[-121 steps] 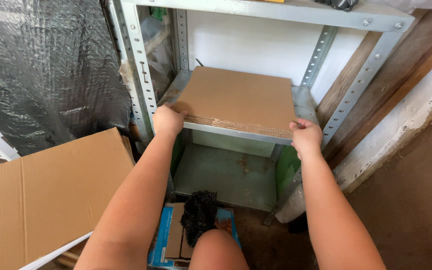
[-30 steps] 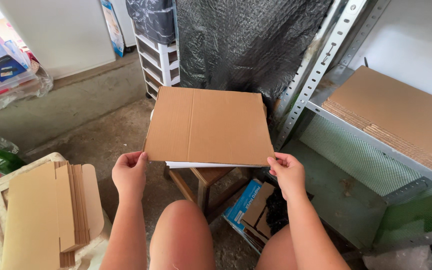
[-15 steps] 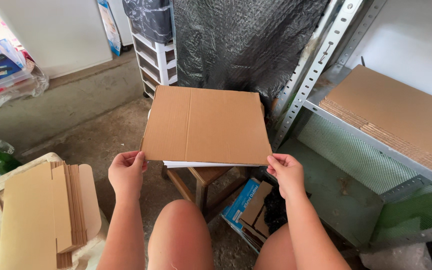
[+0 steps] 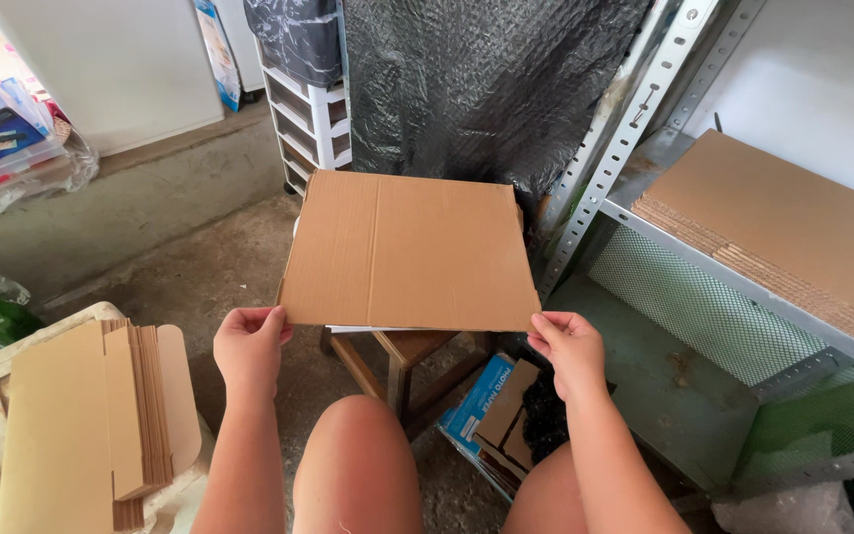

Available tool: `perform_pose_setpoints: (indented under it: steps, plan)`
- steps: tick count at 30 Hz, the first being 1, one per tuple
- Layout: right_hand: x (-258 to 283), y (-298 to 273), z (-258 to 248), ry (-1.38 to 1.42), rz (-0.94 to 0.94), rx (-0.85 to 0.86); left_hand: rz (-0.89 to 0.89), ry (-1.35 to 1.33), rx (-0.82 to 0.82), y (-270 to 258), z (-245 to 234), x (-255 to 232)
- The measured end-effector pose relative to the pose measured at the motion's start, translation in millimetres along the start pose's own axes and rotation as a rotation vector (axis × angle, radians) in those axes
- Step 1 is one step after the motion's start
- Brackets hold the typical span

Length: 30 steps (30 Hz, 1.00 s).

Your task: The person repeatedly picks up flat cardboard sheets from a stack on a stool and places them onto a metal shelf. The action is performed one sheet at a time in a repetitive loop.

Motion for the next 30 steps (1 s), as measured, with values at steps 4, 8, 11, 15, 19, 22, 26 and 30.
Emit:
perform_pose_setpoints:
  steps: [4, 8, 11, 15, 19, 22, 26, 30]
  plan:
    - [-2, -4, -4, 0.008, -0.001, 0.025, -0.030, -0.045, 0.000, -2, -3, 2]
    - [2, -14, -6, 0.025, 0.016, 0.032, -0.053, -0.058, 0.002, -6, -7, 1]
    - [-3, -15, -10, 0.028, 0.024, 0.039, -0.064, -0.051, 0.014, -11, -11, -1]
    - [-5, -20, -17, 0.045, 0.050, 0.055, -0.078, -0.041, 0.060, -11, -18, 6]
    - [-9, -23, -26, 0.064, 0.066, 0.065, -0.079, -0.059, 0.084, -14, -27, 12]
    - [-1, -36, -30, 0.069, 0.065, 0.086, -0.083, -0.103, 0.126, -25, -32, -2]
    - [13, -59, -31, 0.012, 0.149, 0.124, -0.228, 0.006, 0.221, -43, -36, -18]
    - [14, -70, -35, -0.004, 0.192, 0.140, -0.256, 0.097, 0.277, -58, -41, -31]
Point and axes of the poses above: each hand's wrist, its own y-axis towards the middle knuckle, its own z-axis out of the palm, x = y × z, the point moved 7 cm from there along y, towards the middle knuckle, and after that the axes turned 6 degrees about -x, right-handed, at the moved point
